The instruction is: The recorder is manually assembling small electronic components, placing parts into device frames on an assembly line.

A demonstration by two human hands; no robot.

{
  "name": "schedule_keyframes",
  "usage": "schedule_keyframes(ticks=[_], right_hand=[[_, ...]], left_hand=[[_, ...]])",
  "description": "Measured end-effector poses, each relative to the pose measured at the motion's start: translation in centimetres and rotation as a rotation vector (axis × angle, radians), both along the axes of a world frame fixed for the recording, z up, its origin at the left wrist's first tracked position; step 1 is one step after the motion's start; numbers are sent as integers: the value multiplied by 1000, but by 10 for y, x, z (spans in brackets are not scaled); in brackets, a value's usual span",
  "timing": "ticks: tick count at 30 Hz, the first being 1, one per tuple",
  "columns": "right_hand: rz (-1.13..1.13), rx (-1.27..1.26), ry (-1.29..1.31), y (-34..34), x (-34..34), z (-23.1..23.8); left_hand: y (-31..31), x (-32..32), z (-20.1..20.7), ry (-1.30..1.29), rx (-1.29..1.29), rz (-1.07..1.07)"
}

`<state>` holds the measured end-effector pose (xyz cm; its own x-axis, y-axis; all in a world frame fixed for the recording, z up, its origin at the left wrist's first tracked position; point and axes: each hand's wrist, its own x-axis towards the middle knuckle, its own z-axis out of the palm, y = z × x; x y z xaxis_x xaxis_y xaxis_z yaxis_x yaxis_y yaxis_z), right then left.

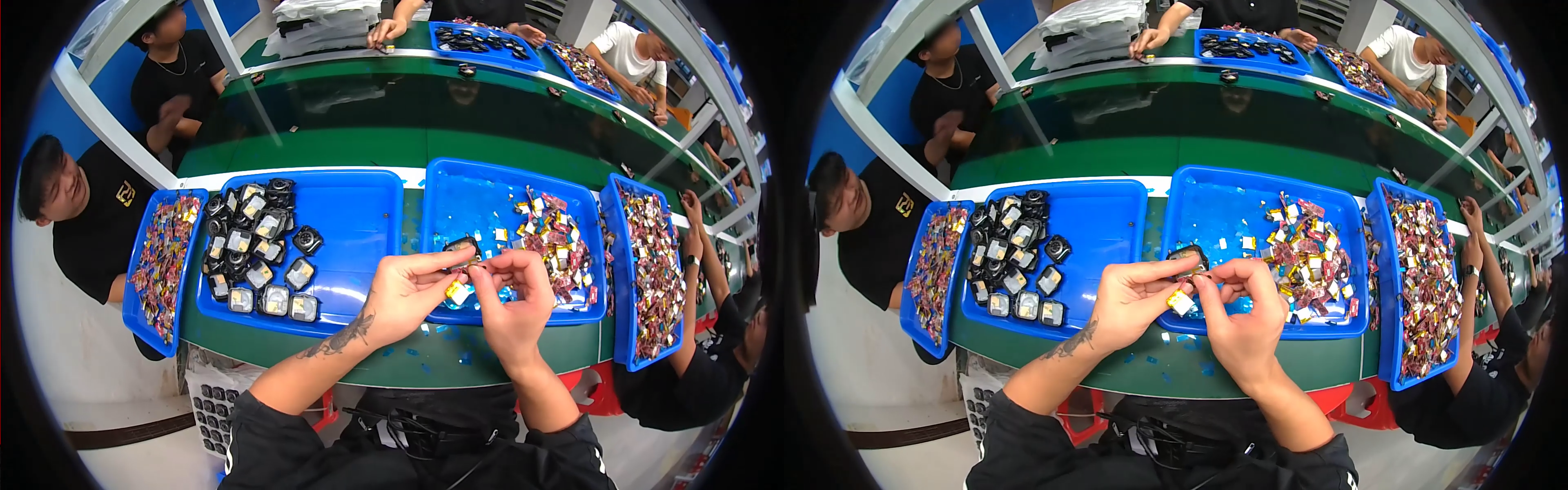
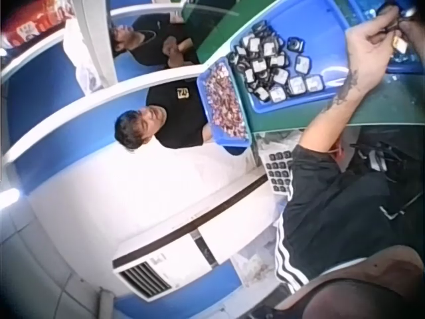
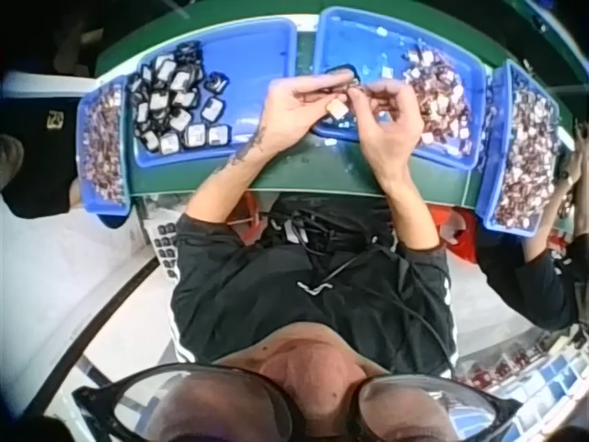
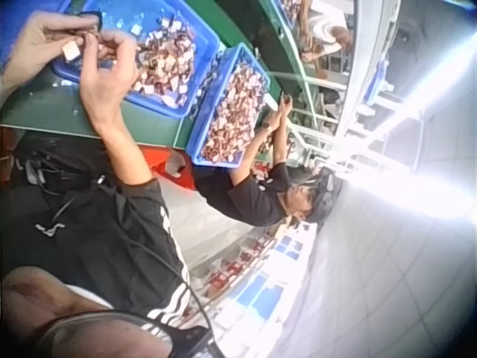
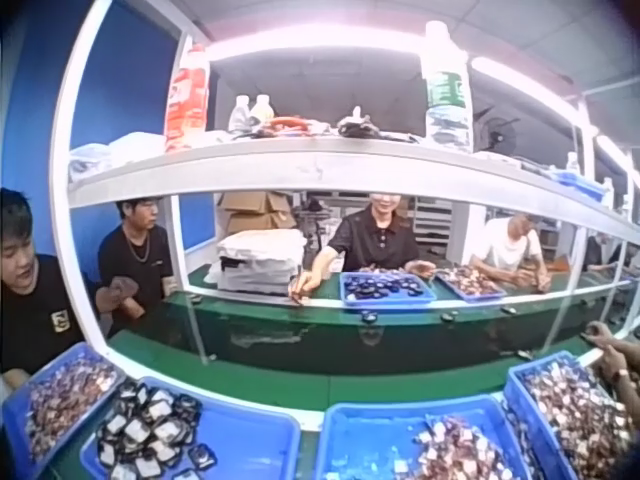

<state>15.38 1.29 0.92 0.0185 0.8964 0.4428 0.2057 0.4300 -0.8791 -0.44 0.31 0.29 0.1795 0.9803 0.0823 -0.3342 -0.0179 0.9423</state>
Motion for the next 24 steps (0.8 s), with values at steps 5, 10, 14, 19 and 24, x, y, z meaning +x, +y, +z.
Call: schedule_keyframes(ticks=[5,10,14,19,24], right_hand=[[-70,116,-176,0,-4,-2],[39,28,-209,2,-4,5],[92,25,-248,8,-7,9],[314,-166,-434,90,-10,37],[52,-248,-698,249,-7,-1]], left_hand=[[-2,3,2,39,18,49],[-5,2,6,14,62,60],[-8,9,3,-39,38,178],[-11,-54,35,1036,385,376],[-48,-130,12,1822,405,527]])
